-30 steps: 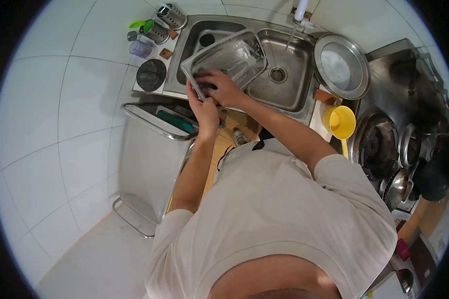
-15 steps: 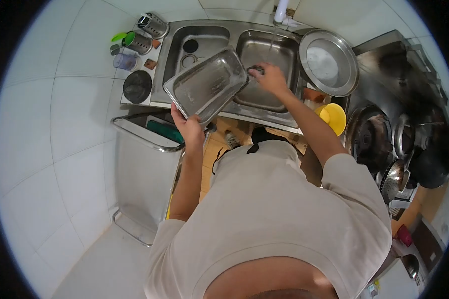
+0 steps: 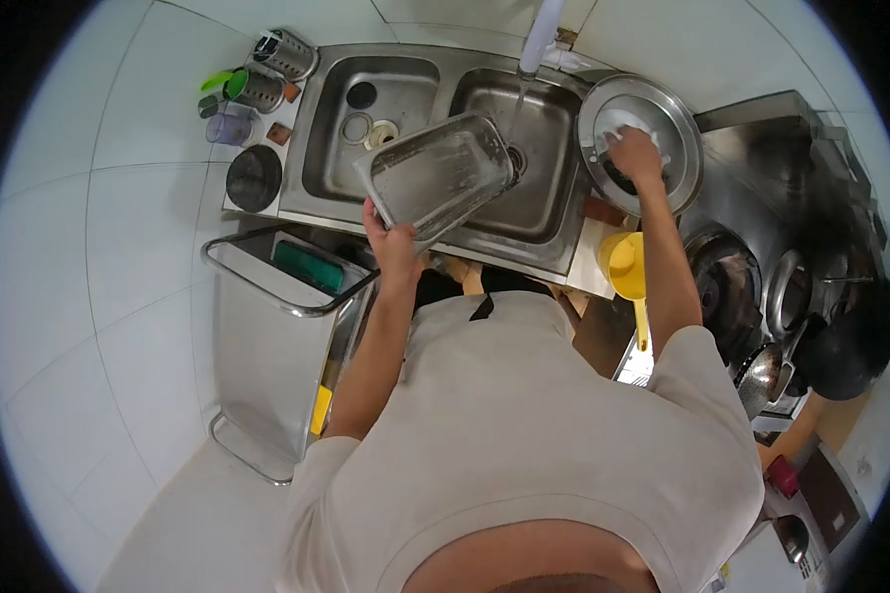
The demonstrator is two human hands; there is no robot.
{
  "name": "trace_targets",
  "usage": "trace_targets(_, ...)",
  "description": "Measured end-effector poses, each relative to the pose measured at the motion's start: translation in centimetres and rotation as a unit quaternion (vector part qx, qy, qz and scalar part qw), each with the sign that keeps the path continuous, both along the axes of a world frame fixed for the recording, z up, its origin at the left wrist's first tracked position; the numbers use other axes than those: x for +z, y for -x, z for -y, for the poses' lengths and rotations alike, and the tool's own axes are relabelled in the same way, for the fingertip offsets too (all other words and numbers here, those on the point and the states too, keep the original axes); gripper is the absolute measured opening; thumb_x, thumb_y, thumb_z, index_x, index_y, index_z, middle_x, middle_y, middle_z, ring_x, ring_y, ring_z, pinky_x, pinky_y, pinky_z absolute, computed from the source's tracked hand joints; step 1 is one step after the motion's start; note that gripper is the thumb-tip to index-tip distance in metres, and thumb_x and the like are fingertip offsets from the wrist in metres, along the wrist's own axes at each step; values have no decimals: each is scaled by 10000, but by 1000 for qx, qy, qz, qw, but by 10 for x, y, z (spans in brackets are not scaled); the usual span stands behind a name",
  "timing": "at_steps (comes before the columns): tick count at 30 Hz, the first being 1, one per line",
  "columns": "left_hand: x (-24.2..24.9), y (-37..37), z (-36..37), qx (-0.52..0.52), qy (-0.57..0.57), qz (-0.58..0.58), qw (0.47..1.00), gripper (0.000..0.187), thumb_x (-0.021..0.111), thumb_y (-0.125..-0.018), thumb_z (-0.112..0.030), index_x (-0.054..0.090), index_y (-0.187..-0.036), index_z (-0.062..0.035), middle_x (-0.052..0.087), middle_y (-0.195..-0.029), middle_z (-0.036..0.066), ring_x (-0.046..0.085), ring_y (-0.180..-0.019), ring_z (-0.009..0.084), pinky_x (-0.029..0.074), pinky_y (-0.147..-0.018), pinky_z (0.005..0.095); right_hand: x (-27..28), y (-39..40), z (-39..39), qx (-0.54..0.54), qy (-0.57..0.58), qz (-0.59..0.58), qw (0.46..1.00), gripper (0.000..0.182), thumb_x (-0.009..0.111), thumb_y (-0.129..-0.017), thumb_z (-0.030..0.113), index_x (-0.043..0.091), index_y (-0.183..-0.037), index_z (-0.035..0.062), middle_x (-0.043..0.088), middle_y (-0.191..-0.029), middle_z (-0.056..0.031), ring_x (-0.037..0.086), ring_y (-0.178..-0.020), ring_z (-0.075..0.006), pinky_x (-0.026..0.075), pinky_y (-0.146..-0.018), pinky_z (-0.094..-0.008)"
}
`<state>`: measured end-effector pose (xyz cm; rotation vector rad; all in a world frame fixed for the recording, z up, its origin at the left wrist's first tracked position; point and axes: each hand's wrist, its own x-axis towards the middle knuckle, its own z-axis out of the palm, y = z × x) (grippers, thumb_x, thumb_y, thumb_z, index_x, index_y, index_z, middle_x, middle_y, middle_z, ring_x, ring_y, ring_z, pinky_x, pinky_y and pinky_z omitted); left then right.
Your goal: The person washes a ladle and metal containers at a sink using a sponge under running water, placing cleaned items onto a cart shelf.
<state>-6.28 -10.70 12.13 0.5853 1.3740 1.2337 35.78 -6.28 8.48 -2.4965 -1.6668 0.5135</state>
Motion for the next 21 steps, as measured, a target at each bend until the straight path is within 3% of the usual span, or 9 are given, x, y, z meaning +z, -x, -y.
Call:
trace_targets(5, -8, -16, -15, -38, 40, -41, 998, 830, 466, -662, 138, 226, -1437, -38, 422, -1290, 146, 457, -1152, 257, 414, -897, 297, -9, 86, -88, 170, -7, -121, 978, 355, 489, -880, 289, 670, -992, 4, 633, -1055, -264, 585, -1015, -448, 465, -887, -489)
trace_targets(7, -16, -17, -21, -44, 66, -22, 997, 836, 484, -665, 128, 219, -1440, -40, 420, -1291, 144, 456, -1147, 256, 407, -902, 294, -23, 116, -112, 210, 11, -113, 971, 328, 517, -864, 298, 683, -913, 20, 668, -933, -243, 643, -898, -390, 500, -802, -454)
trace_targets(10, -24, -10, -28, -68, 82, -5, 994, 844, 504, -665, 117, 219, -1442, -44, 420, -1291, 141, 455, -1135, 246, 401, -904, 287, -20, 143, -132, 94, 93, -277, 952, 334, 544, -871, 351, 669, -892, 42, 666, -858, -155, 635, -756, -261, 502, -686, -383)
trace_targets(13, -32, -8, -31, -71, 81, 24, 994, 850, 518, -655, 113, 227, -1438, -46, 424, -1285, 135, 453, -1126, 236, 398, -906, 287, -1, 155, -144, -23, 195, -358, 913, 375, 546, -883, 428, 645, -918, 68, 632, -872, -73, 576, -751, -163, 469, -658, -319)
trace_targets(14, -35, -7, -31, -68, 79, 34, 994, 853, 522, -650, 113, 231, -1436, -45, 426, -1282, 133, 453, -1123, 233, 397, -907, 288, -17, 152, -147, -50, 167, -453, 874, 418, 490, -932, 434, 615, -1023, 46, 647, -995, -89, 593, -844, -189, 470, -690, -325)
trace_targets(17, -29, -7, -34, -85, 72, 37, 993, 859, 532, -639, 116, 239, -1431, -43, 421, -1285, 131, 449, -1131, 240, 395, -916, 300, 6, 154, -144, -150, 161, -612, 760, 390, 444, -971, 372, 586, -1068, 22, 652, -1044, -137, 601, -951, -216, 488, -763, -352)
trace_targets(21, -14, -9, -37, -94, 88, 45, 991, 863, 539, -631, 116, 246, -1428, -40, 419, -1290, 131, 442, -1144, 250, 395, -925, 300, 16, 149, -142, -188, 152, -687, 686, 386, 378, -1005, 315, 553, -1121, -9, 645, -1099, -175, 625, -973, -259, 503, -829, -370)
